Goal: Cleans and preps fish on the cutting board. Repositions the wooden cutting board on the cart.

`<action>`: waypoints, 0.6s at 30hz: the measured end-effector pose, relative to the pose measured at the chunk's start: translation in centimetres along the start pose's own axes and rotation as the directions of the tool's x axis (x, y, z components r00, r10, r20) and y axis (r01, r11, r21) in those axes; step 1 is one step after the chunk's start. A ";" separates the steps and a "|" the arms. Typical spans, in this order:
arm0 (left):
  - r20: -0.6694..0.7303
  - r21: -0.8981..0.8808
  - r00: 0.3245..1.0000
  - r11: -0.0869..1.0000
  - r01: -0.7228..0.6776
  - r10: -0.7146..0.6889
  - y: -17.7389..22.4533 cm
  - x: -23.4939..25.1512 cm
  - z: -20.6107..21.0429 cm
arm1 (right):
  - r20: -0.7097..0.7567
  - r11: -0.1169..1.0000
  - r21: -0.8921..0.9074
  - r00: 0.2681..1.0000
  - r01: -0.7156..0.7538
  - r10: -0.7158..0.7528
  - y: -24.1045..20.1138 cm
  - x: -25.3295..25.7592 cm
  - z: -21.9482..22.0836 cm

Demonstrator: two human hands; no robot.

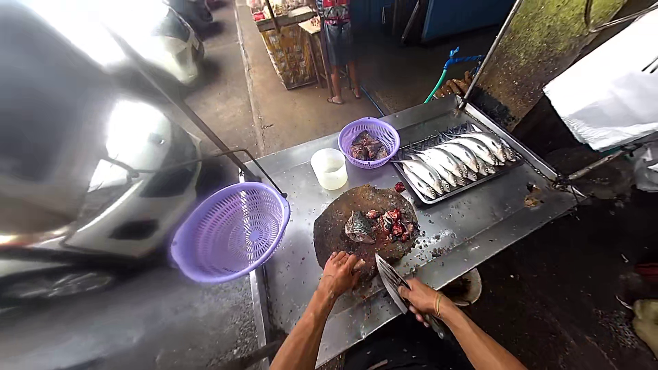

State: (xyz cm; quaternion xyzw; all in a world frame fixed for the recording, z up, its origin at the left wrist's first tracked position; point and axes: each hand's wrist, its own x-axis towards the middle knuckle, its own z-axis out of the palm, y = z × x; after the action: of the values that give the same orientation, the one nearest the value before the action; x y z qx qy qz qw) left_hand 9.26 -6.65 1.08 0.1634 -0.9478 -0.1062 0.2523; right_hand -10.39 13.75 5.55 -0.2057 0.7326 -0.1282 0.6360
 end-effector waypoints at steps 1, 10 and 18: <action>0.004 -0.017 0.999 0.999 -0.038 0.038 -0.7 1.5 -0.4 | 0.003 0.997 0.069 1.000 -0.020 0.020 1.8 -0.6 0.2; 0.083 0.270 0.979 0.942 -0.200 0.184 -5.3 30.5 -7.2 | -0.123 0.922 0.387 0.990 -0.022 0.075 9.1 -4.3 2.0; 0.309 0.159 0.770 0.829 0.536 -0.558 0.6 19.6 0.2 | -0.136 0.931 0.364 0.990 0.018 0.034 11.1 -2.7 3.7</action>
State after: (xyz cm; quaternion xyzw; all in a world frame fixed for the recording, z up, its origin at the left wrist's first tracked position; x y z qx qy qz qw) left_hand -7.08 -13.19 9.79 0.4186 -0.8909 -0.1723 0.0364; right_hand -8.00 25.04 2.35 -0.0717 0.7400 -0.2731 0.6105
